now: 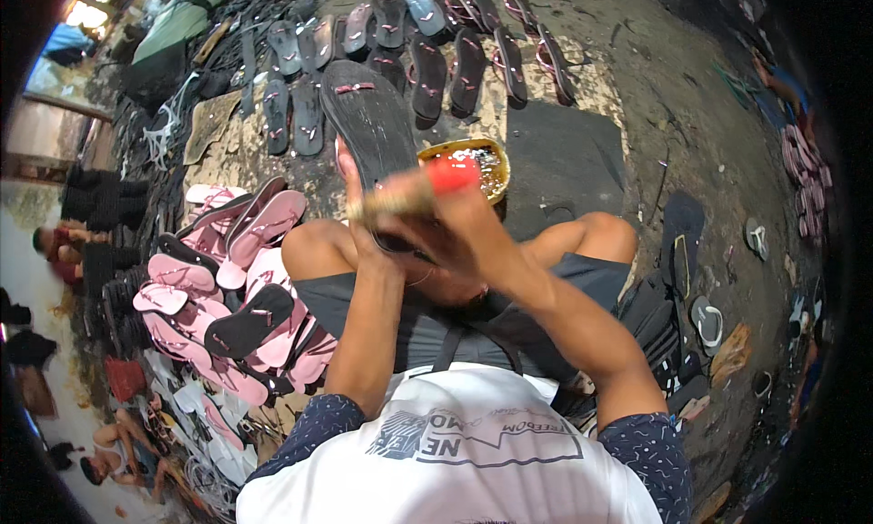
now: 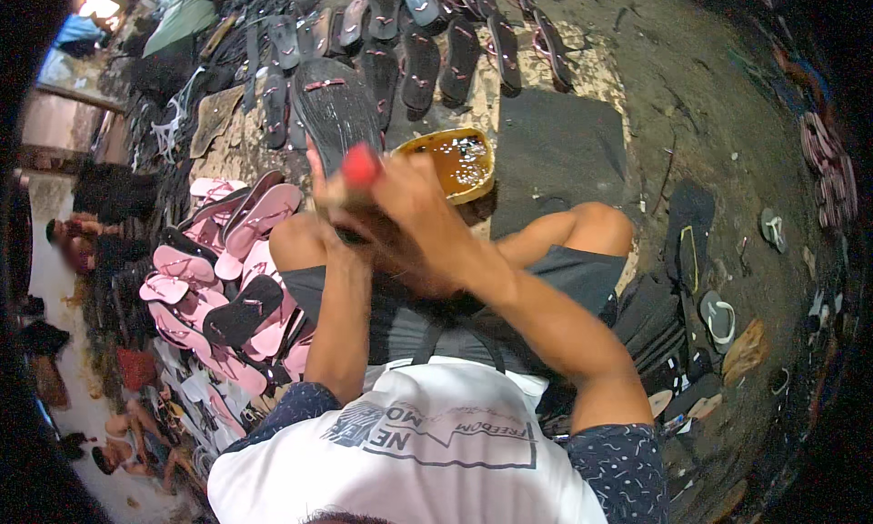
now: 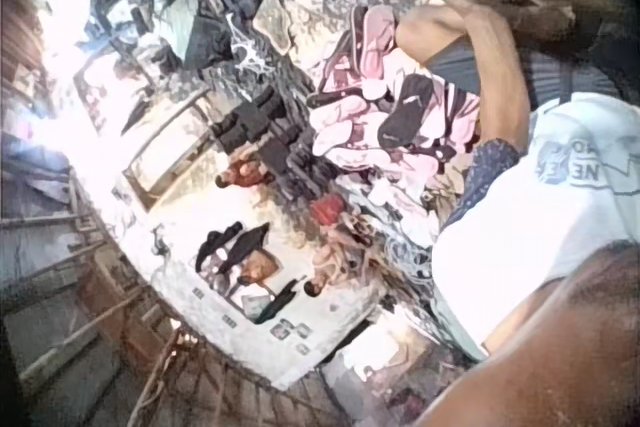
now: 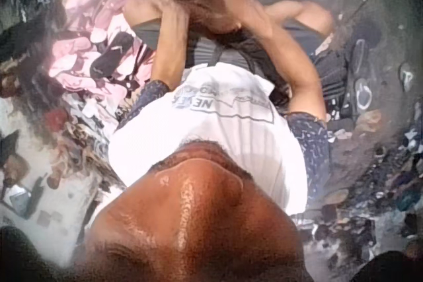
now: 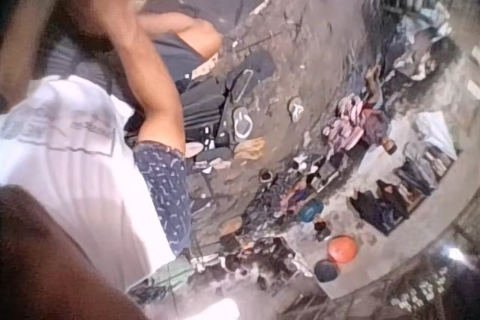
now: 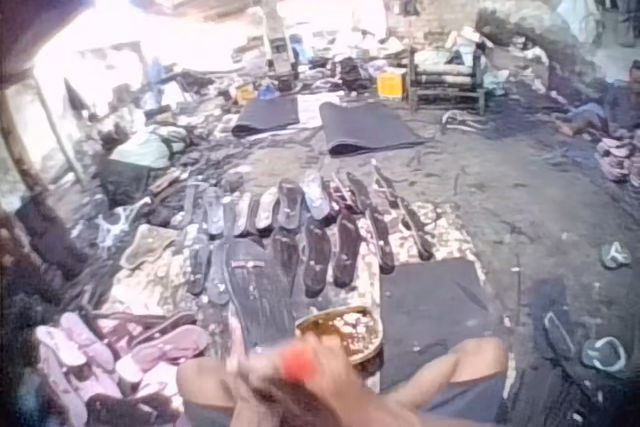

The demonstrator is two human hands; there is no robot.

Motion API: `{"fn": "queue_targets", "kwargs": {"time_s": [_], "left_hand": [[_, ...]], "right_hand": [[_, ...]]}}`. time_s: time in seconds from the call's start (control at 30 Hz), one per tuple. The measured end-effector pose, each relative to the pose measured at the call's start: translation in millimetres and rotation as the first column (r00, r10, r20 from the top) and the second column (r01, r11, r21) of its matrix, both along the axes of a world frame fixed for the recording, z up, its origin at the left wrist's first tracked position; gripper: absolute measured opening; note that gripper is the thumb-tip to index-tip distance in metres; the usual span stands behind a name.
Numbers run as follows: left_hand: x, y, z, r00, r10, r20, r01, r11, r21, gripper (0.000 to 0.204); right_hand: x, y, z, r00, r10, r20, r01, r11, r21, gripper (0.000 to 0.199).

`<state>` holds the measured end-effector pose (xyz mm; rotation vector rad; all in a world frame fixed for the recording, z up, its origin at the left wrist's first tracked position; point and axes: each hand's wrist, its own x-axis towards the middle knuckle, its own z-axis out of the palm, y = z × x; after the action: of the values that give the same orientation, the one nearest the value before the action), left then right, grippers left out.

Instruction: The person sits on the floor and repeatedly applies a brown adhesive to the soles of flip-flops using a brush. They pick up each slipper, coat the sole, and place it back in a pile.

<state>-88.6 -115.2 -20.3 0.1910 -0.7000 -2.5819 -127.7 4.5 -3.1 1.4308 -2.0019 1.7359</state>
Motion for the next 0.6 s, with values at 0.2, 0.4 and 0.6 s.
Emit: {"fn": "queue_targets", "kwargs": {"time_s": [0.2,0.4,0.6], "left_hand": [[-19,-12,-20,0.976,-0.205,-0.072,0.217,0.947,0.238,0.054],[-97,4,-61,0.969,-0.207,0.135,0.185,0.970,0.157,0.055],[-257,68,-86,0.876,-0.481,0.043,0.460,0.858,0.227,0.050]], "right_hand": [[-32,-7,-25,0.994,-0.073,-0.084,0.077,0.995,0.056,0.024],[-25,93,12,0.979,-0.200,0.032,0.201,0.979,-0.037,0.038],[-20,215,9,0.583,-0.673,0.456,0.739,0.672,0.047,0.026]]}}
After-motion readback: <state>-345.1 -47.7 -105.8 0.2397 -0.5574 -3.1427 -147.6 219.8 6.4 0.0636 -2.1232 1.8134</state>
